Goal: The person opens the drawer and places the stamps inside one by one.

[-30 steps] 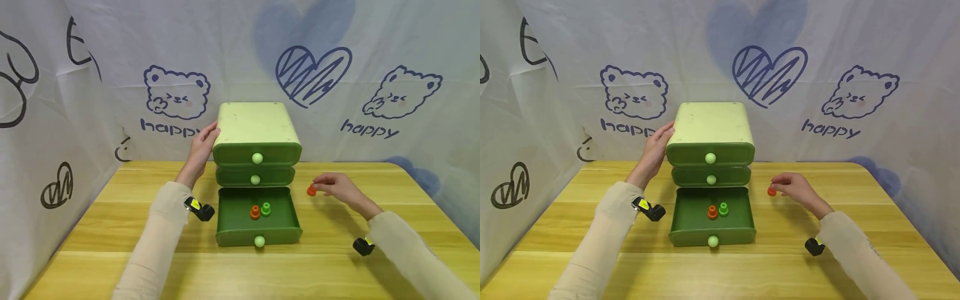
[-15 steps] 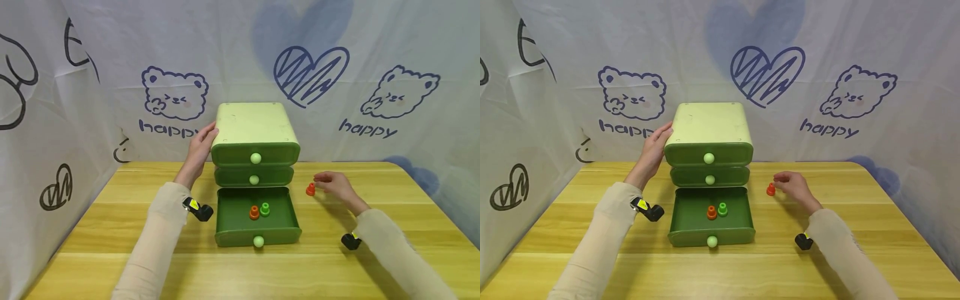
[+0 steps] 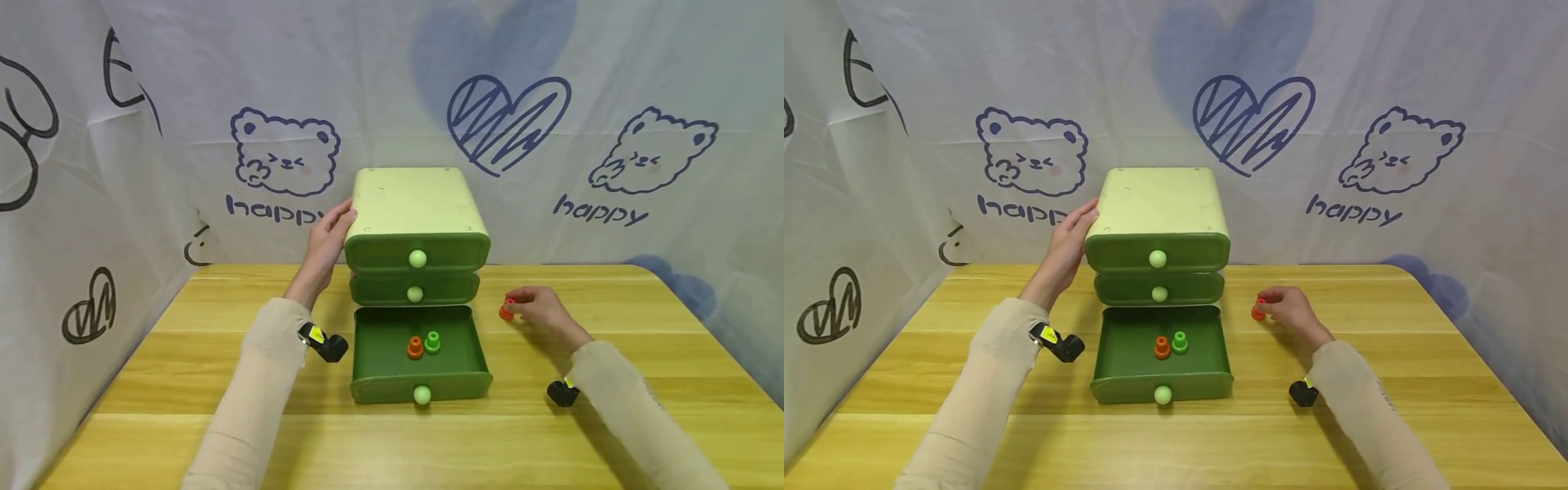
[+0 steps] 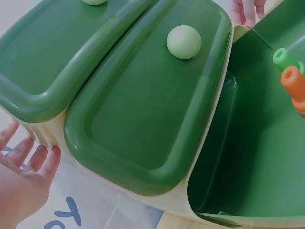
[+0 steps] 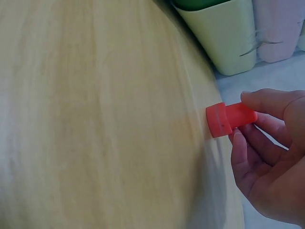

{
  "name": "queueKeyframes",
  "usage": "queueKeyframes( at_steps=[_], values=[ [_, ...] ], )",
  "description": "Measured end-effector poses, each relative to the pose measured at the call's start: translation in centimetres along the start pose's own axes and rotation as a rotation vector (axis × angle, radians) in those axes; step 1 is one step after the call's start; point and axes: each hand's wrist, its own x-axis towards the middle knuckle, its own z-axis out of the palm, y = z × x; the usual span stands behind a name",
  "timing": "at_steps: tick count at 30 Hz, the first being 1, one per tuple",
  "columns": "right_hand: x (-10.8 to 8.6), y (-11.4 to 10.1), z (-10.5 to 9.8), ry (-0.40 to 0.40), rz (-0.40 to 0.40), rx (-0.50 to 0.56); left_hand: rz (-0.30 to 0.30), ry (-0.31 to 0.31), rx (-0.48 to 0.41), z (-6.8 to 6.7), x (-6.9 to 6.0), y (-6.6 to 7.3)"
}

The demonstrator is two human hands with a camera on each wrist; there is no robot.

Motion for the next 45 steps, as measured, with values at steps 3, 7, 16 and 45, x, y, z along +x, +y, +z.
queueKeyframes(
  at_steps=[3,7,16,45],
  values=[
    [-0.1,0.0,0.1,0.008,0.001,-0.006,0.003,-0.003,0.004,0.0,0.1,0.0],
    [-0.1,0.1,0.2,0.013,0.001,-0.016,0.006,-0.005,0.002,-0.1,0.2,0.0],
    [-0.1,0.2,0.1,0.007,-0.010,-0.043,0.009,-0.003,-0.002,-0.1,0.1,-0.2],
    [-3.7,-4.2,-0.2,-0.022,-0.251,-0.174,0.009,-0.015,-0.005,-0.1,0.1,-0.2]
  ],
)
